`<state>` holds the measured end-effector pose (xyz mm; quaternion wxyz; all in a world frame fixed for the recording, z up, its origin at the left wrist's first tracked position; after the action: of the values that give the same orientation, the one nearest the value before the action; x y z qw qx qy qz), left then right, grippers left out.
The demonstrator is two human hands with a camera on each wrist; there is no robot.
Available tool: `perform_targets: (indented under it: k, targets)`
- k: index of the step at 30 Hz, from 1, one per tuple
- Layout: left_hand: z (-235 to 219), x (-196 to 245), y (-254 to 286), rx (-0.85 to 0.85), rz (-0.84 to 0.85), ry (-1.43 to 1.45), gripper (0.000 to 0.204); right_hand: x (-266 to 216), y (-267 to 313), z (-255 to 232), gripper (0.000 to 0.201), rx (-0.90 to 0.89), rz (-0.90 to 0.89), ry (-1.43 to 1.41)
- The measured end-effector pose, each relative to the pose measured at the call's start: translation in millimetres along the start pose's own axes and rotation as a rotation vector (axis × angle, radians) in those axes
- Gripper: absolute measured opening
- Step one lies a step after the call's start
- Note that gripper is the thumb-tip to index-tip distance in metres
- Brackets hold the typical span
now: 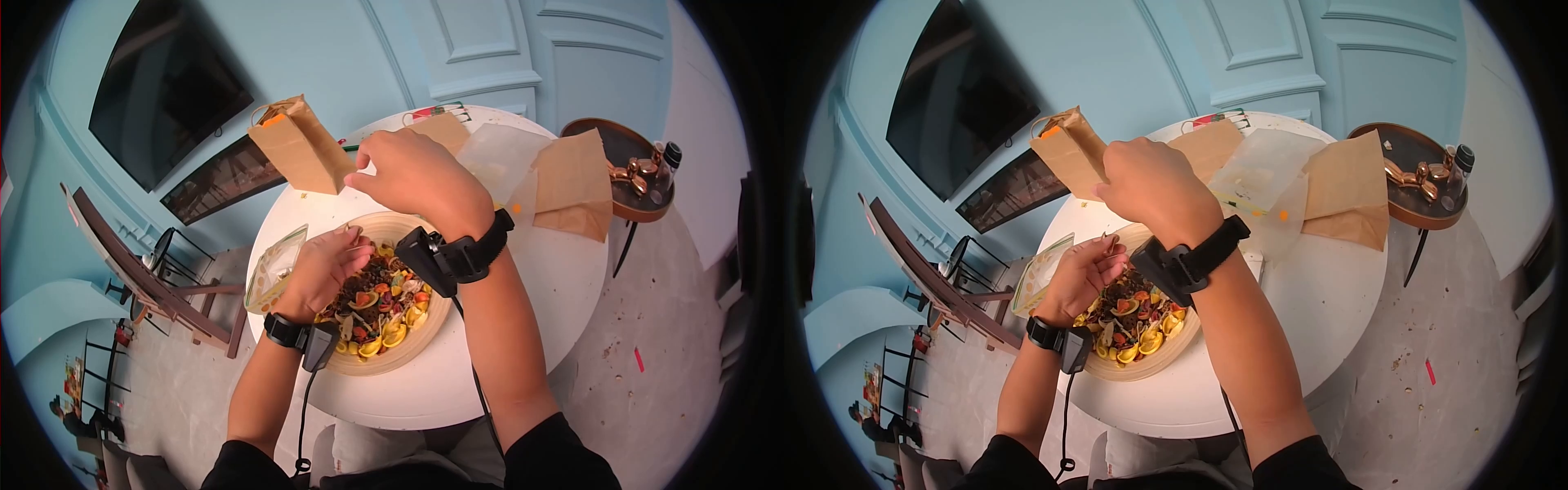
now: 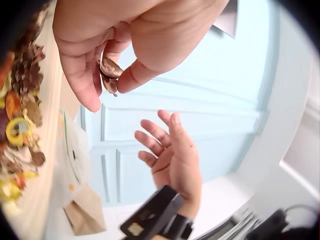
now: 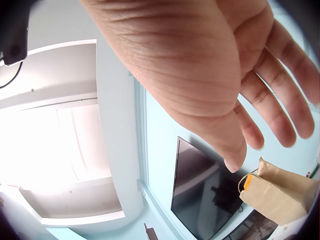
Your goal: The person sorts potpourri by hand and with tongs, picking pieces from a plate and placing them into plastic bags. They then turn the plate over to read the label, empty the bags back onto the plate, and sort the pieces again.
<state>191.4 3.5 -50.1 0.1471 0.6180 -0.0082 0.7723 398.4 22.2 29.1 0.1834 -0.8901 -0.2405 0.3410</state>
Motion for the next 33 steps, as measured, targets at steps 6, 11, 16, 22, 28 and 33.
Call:
perform_targets:
  k: [6,11,16,22,28,33]
  targets:
    - [9.6,-1.0,2.6,-0.124,-0.101,0.127,0.024,-2.1,-0.1,-1.5,0.027,-0.019,0.016,0.006]
    - [40.1,-0.1,11.7,-0.244,0.15,-1.278,0.028,-2.3,-0.1,-0.9,0.026,-0.027,0.025,0.013]
    - [42.4,-14.9,9.1,-0.329,0.276,-1.408,0.026,-3.6,1.1,-2.6,0.025,-0.021,0.012,0.001]
    - [33.5,-18.2,4.9,-0.265,0.15,-1.043,0.022,-2.0,-1.8,-4.2,0.036,-0.108,0.089,0.022]
    - [24.0,-13.8,2.4,-0.113,-0.07,-0.151,0.007,-2.0,0.6,-4.2,0.027,-0.028,0.035,-0.018]
    - [25.3,-15.2,0.4,-0.083,-0.017,-0.136,0.004,-3.3,2.0,-5.6,0.027,-0.027,0.038,-0.02]
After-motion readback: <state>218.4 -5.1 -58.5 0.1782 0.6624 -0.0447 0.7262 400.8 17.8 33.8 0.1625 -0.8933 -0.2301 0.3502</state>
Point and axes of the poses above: each hand's wrist, its own y-axis away from the middle knuckle, its own z-axis out of the palm, x = y × z, the point moved 1 cm from there along -y, towards the middle knuckle, and after that the axes turned 4 degrees about -x, right-handed, at the moved point
